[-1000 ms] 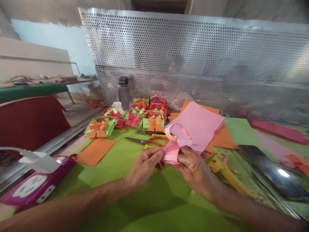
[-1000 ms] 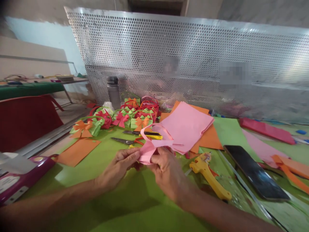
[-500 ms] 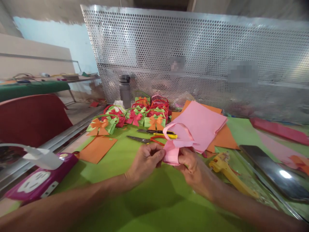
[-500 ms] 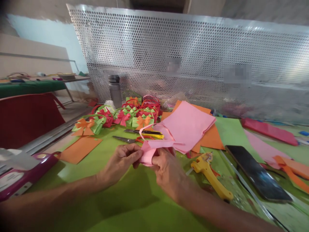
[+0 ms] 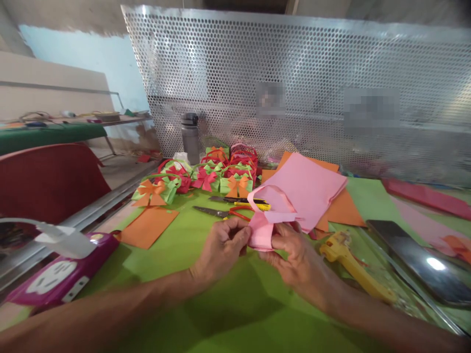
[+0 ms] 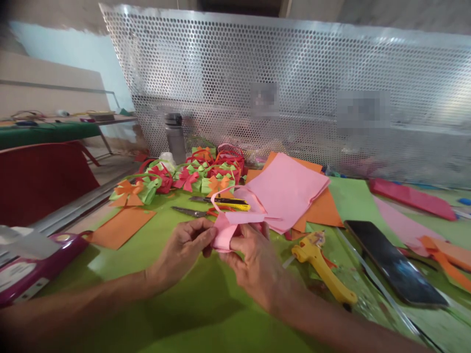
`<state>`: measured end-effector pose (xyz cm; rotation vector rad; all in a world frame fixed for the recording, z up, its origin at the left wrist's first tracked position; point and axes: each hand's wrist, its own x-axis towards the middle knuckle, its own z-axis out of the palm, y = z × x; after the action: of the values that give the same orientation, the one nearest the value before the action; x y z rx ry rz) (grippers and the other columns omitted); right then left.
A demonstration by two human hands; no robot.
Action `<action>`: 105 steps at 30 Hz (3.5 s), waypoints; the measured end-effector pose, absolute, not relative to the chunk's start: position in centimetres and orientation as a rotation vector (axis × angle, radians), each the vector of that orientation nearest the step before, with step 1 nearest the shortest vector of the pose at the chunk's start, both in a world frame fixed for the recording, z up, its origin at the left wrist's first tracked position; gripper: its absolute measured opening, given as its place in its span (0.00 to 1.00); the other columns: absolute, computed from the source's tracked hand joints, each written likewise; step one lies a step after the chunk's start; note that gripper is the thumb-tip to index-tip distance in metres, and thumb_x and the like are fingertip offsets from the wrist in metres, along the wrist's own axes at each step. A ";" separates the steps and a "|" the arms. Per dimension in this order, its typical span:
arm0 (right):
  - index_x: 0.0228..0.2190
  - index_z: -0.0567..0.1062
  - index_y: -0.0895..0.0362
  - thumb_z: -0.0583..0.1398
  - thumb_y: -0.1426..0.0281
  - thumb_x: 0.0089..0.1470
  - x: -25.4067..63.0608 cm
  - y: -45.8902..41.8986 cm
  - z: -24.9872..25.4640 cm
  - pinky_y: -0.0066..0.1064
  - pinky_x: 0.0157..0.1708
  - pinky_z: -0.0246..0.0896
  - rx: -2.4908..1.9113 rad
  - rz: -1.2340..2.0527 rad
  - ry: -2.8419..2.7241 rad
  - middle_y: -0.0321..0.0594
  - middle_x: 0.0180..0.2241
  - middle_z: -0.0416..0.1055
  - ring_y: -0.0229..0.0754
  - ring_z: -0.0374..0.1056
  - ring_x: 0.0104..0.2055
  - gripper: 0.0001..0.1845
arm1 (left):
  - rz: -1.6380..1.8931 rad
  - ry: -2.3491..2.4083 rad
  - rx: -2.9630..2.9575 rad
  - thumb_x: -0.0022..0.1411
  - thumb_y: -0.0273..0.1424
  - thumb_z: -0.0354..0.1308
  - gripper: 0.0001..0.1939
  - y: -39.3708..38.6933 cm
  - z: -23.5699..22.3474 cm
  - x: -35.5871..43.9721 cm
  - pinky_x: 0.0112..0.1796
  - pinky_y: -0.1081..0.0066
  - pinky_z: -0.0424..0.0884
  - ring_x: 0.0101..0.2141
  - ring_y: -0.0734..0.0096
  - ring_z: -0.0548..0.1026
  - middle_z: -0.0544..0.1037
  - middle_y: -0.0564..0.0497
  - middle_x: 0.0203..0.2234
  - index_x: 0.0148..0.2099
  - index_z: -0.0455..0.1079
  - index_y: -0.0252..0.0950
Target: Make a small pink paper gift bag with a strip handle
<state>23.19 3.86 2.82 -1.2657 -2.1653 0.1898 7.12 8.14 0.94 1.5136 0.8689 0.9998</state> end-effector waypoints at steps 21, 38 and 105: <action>0.25 0.72 0.54 0.51 0.78 0.52 23.7 4.6 1.5 0.43 0.45 0.41 -1.221 -0.115 -2.109 0.37 0.33 0.71 0.44 0.62 0.36 0.13 | 0.921 0.702 1.365 0.58 0.37 0.53 0.14 8.1 0.4 7.2 0.25 0.74 0.63 0.23 0.76 0.67 0.70 0.51 0.23 0.36 0.69 0.30; 0.20 0.68 0.56 0.48 0.82 0.47 23.8 4.4 1.6 0.39 0.41 0.42 -1.218 -0.140 -2.182 0.36 0.26 0.66 0.41 0.59 0.31 0.15 | 1.049 0.777 1.688 0.59 0.32 0.51 0.10 9.2 1.0 6.5 0.22 0.77 0.60 0.20 0.78 0.63 0.67 0.54 0.18 0.32 0.69 0.31; 0.20 0.67 0.56 0.51 0.81 0.48 23.8 4.8 1.9 0.42 0.42 0.42 -1.269 -0.097 -2.093 0.37 0.28 0.70 0.44 0.61 0.35 0.11 | 1.137 0.663 1.662 0.54 0.27 0.60 0.06 9.4 -0.1 6.7 0.34 0.74 0.69 0.32 0.70 0.73 0.77 0.49 0.29 0.36 0.76 0.34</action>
<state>23.78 4.77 1.94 -1.2690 -2.0928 -0.0970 6.75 9.35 -0.11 1.6615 0.6634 1.1366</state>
